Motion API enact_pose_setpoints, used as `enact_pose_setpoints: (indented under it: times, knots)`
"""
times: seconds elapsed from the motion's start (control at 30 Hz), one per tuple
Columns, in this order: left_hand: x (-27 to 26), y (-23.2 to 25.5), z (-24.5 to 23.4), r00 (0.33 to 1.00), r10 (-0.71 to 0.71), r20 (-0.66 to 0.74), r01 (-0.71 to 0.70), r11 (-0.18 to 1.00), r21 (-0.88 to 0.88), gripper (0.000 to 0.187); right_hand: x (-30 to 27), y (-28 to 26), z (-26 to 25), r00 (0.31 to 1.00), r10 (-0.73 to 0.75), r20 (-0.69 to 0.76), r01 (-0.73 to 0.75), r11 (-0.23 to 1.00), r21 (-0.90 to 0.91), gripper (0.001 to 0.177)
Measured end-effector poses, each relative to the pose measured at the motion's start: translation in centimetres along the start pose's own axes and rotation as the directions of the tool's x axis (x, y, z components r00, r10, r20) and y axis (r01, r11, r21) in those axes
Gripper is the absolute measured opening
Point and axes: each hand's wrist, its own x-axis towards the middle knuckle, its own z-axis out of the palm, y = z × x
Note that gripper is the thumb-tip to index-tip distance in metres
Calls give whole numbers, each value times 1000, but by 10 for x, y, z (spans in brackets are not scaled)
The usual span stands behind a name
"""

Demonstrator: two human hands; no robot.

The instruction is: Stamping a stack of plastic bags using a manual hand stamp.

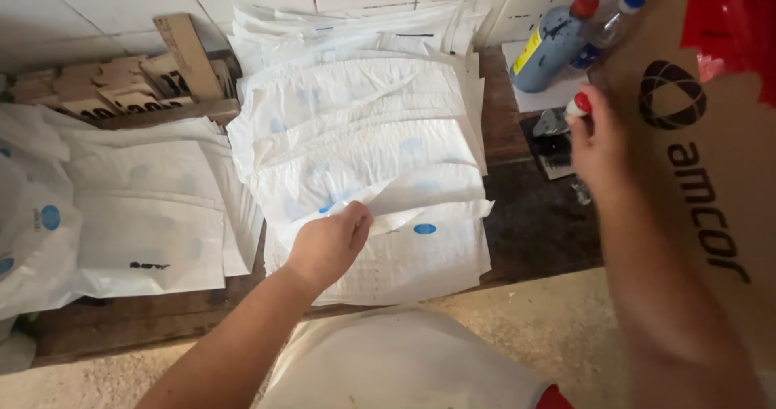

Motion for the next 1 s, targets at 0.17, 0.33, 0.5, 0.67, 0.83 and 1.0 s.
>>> enact_pose_setpoints:
  times: [0.17, 0.33, 0.5, 0.67, 0.83, 1.0]
  knots:
    - [9, 6, -11, 996, -71, 48, 72, 997, -12, 18, 14, -32, -25, 994, 108, 14, -108, 993, 39, 47]
    - [16, 15, -40, 958, -188, 219, 231, 953, -195, 20, 3, -78, -46, 944, 325, 59, -320, 852, 414, 44]
    - [28, 23, -49, 968, -232, 90, 249, 888, -386, 14, -51, -186, -26, 893, 294, 340, -441, 724, 531, 56]
    - [34, 33, -55, 986, -132, -102, 56, 839, -541, 25, -67, -210, 29, 990, -102, 94, 71, 956, 283, 48]
    - [28, 13, -27, 927, 327, -187, -375, 838, -396, 65, -65, -215, 45, 985, -144, 93, 123, 972, 201, 45]
    - [35, -35, 28, 841, 536, -69, -541, 837, -88, 45, -36, -202, 14, 964, 186, 190, -264, 752, 604, 52]
